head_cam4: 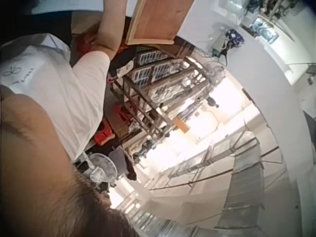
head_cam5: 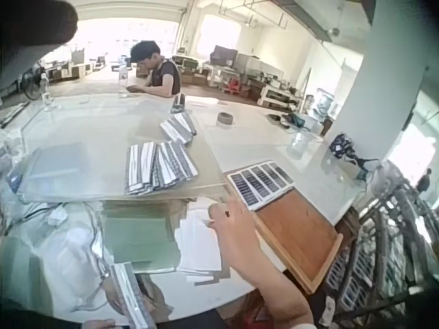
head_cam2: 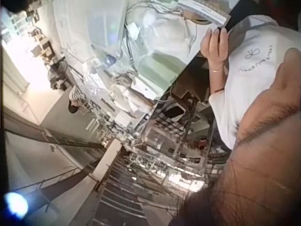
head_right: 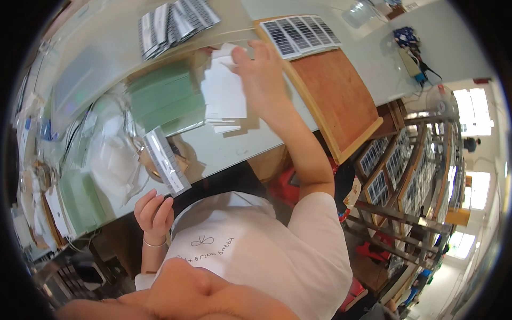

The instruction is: Packaging small solar cell components into white sleeves and placing them into a box.

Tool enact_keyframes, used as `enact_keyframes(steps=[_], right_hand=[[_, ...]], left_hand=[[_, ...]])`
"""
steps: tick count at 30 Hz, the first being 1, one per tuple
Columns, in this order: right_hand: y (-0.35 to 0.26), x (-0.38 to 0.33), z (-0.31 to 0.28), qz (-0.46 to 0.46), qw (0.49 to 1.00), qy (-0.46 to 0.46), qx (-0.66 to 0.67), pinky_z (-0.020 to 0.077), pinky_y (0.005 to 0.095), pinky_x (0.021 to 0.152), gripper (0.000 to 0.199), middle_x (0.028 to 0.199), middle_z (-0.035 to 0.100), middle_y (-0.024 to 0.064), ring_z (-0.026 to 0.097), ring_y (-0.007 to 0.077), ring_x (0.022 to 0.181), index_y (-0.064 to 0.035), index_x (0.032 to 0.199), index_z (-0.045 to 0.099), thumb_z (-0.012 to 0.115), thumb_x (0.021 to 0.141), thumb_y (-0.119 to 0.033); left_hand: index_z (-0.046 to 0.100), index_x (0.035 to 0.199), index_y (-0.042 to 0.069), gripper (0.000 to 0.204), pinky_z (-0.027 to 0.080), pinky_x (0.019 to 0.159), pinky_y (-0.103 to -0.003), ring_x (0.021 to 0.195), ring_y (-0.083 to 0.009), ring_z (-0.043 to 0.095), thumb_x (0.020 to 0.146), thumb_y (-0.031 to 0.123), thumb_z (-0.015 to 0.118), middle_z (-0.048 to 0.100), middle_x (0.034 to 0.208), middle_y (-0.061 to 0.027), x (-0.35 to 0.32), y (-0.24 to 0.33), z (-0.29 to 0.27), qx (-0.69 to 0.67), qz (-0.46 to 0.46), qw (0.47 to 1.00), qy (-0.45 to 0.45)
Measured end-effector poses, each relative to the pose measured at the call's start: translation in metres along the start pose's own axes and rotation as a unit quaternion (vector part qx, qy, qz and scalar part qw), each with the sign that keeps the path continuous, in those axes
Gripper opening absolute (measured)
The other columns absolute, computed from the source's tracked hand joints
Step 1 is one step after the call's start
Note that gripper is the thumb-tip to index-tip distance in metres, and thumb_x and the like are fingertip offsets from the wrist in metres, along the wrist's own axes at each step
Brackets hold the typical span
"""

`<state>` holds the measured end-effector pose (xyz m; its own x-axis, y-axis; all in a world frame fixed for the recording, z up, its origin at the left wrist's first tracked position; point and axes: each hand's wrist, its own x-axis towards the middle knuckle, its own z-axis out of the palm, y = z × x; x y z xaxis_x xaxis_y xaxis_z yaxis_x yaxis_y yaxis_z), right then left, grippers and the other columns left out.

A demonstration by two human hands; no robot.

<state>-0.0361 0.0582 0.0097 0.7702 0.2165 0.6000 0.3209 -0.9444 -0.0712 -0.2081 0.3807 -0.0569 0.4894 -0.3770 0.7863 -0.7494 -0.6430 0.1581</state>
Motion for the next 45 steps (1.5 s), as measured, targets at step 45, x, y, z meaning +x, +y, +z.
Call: enact_keyframes(steps=[45], right_hand=[[-0.119, -0.025, 0.036, -0.122, 0.906, -0.116, 0.388, 0.0531, 0.0366, 0.079, 0.026, 0.109, 0.059, 0.0135, 0.059, 0.0308, 0.097, -0.0089, 0.101, 0.068, 0.067, 0.078, 0.002]], left_hand=[[0.073, 0.093, 0.005, 0.014, 0.058, 0.071, -0.026, 0.091, -0.0214, 0.071, 0.08, 0.007, 0.079, 0.069, 0.094, -0.0054, 0.015, -0.014, 0.013, -0.041, 0.05, 0.998, -0.008]])
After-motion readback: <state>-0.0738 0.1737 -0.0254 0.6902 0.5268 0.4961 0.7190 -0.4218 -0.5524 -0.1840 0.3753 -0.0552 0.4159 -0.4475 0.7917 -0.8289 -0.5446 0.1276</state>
